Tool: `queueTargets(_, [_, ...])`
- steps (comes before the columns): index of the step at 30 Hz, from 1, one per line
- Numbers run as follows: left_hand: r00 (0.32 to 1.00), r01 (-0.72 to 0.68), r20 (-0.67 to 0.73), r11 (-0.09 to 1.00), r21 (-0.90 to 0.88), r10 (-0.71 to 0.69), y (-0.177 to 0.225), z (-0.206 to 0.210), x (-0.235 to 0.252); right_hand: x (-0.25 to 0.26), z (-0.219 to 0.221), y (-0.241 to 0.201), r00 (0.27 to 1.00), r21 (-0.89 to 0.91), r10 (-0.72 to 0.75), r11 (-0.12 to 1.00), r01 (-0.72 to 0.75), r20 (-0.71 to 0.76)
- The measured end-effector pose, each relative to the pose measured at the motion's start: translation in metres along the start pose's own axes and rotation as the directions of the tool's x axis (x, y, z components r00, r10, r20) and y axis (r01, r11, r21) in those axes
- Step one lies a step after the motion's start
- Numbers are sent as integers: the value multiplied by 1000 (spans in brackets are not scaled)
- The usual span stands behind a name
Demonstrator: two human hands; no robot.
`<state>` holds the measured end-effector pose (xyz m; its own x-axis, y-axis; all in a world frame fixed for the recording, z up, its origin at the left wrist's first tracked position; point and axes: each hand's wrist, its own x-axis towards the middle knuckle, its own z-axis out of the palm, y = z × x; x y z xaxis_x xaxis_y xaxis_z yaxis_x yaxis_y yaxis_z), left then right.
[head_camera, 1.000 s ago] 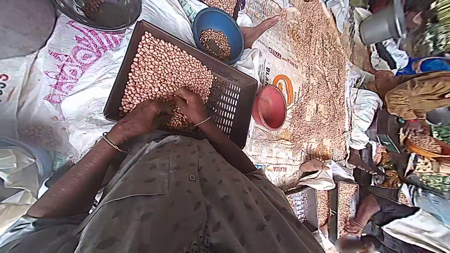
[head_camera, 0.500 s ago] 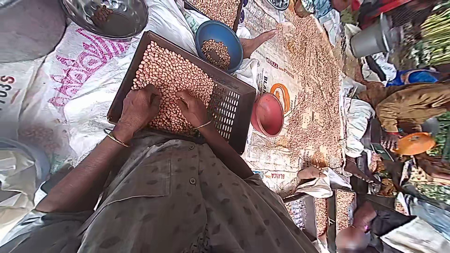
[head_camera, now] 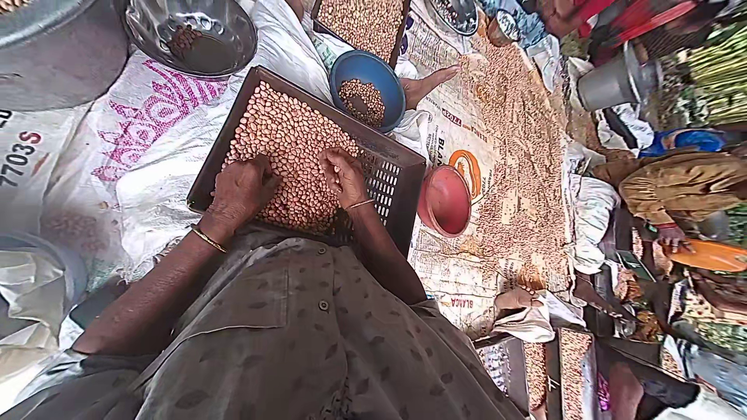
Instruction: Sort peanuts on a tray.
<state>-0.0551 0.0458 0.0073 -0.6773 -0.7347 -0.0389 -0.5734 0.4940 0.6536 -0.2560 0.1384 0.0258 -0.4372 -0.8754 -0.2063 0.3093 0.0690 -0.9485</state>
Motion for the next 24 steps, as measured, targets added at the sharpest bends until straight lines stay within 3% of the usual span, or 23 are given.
queueTargets(2, [1000,14,10,1000,6,-14,2,1,1,4,14,-11,998,-233,-35,971,46,54])
queueTargets(4, [1000,17,9,1000,3,-17,1,2,0,17,24,-11,972,-483,-136,849,214,191])
queueTargets(6, [1000,9,8,998,-66,-9,-3,2,1,30,32,-8,936,-723,-169,597,347,309])
queueTargets(8, [1000,1,-19,958,-288,-7,-11,-2,0,34,46,-5,955,-904,-99,307,297,281])
queueTargets(10, [995,-7,-85,797,-604,-55,-19,-5,0,33,57,5,975,-972,-82,94,216,208])
queueTargets(12, [983,-14,-93,435,-900,-161,-22,-9,3,33,58,9,977,-979,-79,38,203,199])
queueTargets(14, [981,-45,-72,154,-987,-179,-27,-16,3,33,55,12,971,-972,-90,66,226,219])
queueTargets(16, [982,-100,-105,40,-994,-156,-32,-16,4,34,53,15,962,-965,-132,82,250,238])
queueTargets(20, [972,-54,-81,127,-990,-219,-25,-14,4,37,48,24,935,-940,-234,152,307,267])
queueTargets(22, [973,-19,-49,134,-991,-225,-20,-14,3,42,39,25,922,-857,-287,371,357,260])
queueTargets(24, [978,-32,-51,96,-995,-200,-19,-16,2,45,31,19,940,-524,-284,781,340,188])
